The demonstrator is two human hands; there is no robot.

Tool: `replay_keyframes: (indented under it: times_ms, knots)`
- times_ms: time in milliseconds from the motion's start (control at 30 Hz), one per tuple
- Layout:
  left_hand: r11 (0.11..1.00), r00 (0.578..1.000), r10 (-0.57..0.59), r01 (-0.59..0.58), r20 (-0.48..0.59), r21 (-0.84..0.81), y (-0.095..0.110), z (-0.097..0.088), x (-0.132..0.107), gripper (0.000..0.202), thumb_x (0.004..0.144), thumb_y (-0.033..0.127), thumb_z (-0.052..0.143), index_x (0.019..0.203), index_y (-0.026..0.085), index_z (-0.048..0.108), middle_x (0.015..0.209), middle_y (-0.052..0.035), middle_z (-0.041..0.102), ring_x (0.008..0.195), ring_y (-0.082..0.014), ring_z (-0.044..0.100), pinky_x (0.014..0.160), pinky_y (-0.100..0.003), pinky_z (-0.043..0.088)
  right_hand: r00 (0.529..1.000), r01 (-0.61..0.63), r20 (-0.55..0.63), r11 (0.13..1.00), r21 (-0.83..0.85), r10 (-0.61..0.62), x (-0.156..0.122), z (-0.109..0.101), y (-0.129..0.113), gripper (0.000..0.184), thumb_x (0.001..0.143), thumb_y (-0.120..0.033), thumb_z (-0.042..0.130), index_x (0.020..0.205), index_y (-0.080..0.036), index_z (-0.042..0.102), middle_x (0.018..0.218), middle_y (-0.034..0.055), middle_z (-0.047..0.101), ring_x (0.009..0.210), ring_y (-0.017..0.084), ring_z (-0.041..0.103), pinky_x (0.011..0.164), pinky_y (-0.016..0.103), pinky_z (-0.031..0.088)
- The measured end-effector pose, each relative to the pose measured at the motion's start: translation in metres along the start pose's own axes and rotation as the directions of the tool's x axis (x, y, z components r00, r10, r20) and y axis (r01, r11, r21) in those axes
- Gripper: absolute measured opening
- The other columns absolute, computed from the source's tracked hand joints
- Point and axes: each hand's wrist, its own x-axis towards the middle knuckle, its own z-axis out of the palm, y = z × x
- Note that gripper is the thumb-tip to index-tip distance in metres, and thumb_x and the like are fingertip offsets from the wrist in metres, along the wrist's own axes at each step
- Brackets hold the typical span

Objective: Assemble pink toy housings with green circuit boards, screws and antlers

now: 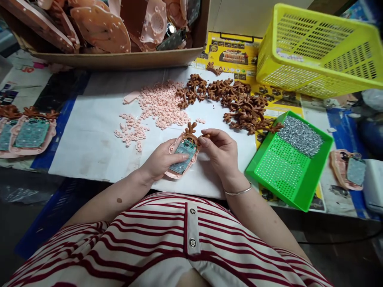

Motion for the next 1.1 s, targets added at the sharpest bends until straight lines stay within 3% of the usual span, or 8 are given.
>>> replay_keyframes:
  times_ms: [233,400,600,733,933,1033,1100]
  knots:
    - [0.997,0.992,-0.049,0.055,0.119,-0.047,0.003,-0.006,-0.001,0.037,0.067,0.023,0.082,0.098,0.010,0.067,0.080,-0.0082,0.073,0.065,-0.0167,0.066,0.060,-0.026,0.051,0.985,-0.132,0.117,0.989,0.067,0.123,0.008,-0.006,0.001,0.036,0.058,-0.049,0.093,0.079,-0.025,0.075,0.075,-0.0025,0.071,0.069,0.011,0.062,0.069,0.027,0.054]
    - [0.997,0.992,-0.058,0.053,0.115,0.049,0.002,-0.002,-0.003,0.036,0.066,0.022,0.082,0.097,0.010,0.066,0.081,-0.0069,0.072,0.068,-0.0153,0.065,0.063,-0.025,0.050,0.974,-0.182,0.158,0.975,0.127,0.161,0.009,-0.013,-0.003,0.048,0.061,-0.060,0.088,0.093,-0.026,0.078,0.085,0.0001,0.075,0.075,0.012,0.065,0.073,0.027,0.055]
    - [0.992,0.986,-0.090,0.077,0.142,0.096,0.000,-0.002,-0.003,0.037,0.065,0.022,0.083,0.098,0.012,0.067,0.084,-0.0059,0.072,0.071,-0.0160,0.065,0.065,-0.026,0.050,0.959,-0.208,0.208,0.976,0.064,0.191,0.006,-0.004,-0.005,0.039,0.061,-0.046,0.092,0.091,-0.026,0.078,0.082,-0.0019,0.073,0.069,0.011,0.062,0.067,0.027,0.054]
    - [0.988,0.988,-0.085,0.067,0.132,0.137,-0.001,-0.003,-0.004,0.032,0.068,0.022,0.080,0.096,0.013,0.067,0.083,-0.0054,0.072,0.070,-0.0156,0.065,0.066,-0.026,0.049,0.968,-0.160,0.204,0.985,0.063,0.144,0.002,-0.001,-0.006,0.031,0.062,-0.041,0.092,0.079,-0.024,0.072,0.074,-0.0035,0.068,0.063,0.010,0.059,0.062,0.025,0.052]
    - [0.974,0.992,-0.068,0.043,0.102,0.224,-0.003,-0.003,-0.004,0.029,0.069,0.022,0.079,0.093,0.015,0.065,0.080,-0.0039,0.071,0.069,-0.0162,0.064,0.065,-0.026,0.048,0.979,-0.081,0.181,0.995,-0.066,0.092,0.000,0.001,-0.003,0.033,0.065,-0.042,0.090,0.080,-0.022,0.068,0.073,-0.0030,0.066,0.061,0.010,0.056,0.061,0.027,0.049]
    - [0.981,0.990,-0.086,0.064,0.112,0.184,-0.001,-0.003,-0.002,0.029,0.069,0.022,0.080,0.092,0.014,0.065,0.080,-0.0050,0.071,0.070,-0.0169,0.065,0.067,-0.027,0.049,0.991,-0.042,0.119,0.994,-0.098,0.054,0.002,0.004,0.000,0.034,0.065,-0.045,0.090,0.080,-0.022,0.070,0.074,-0.0026,0.067,0.067,0.011,0.059,0.063,0.026,0.048]
    - [0.988,0.984,-0.110,0.094,0.138,0.124,0.001,-0.004,-0.001,0.031,0.068,0.022,0.081,0.094,0.012,0.066,0.082,-0.0065,0.072,0.071,-0.0171,0.066,0.067,-0.027,0.050,0.987,-0.080,0.134,0.996,-0.045,0.085,0.004,0.003,0.001,0.038,0.065,-0.051,0.089,0.083,-0.023,0.072,0.076,-0.0022,0.069,0.069,0.011,0.060,0.064,0.025,0.048]
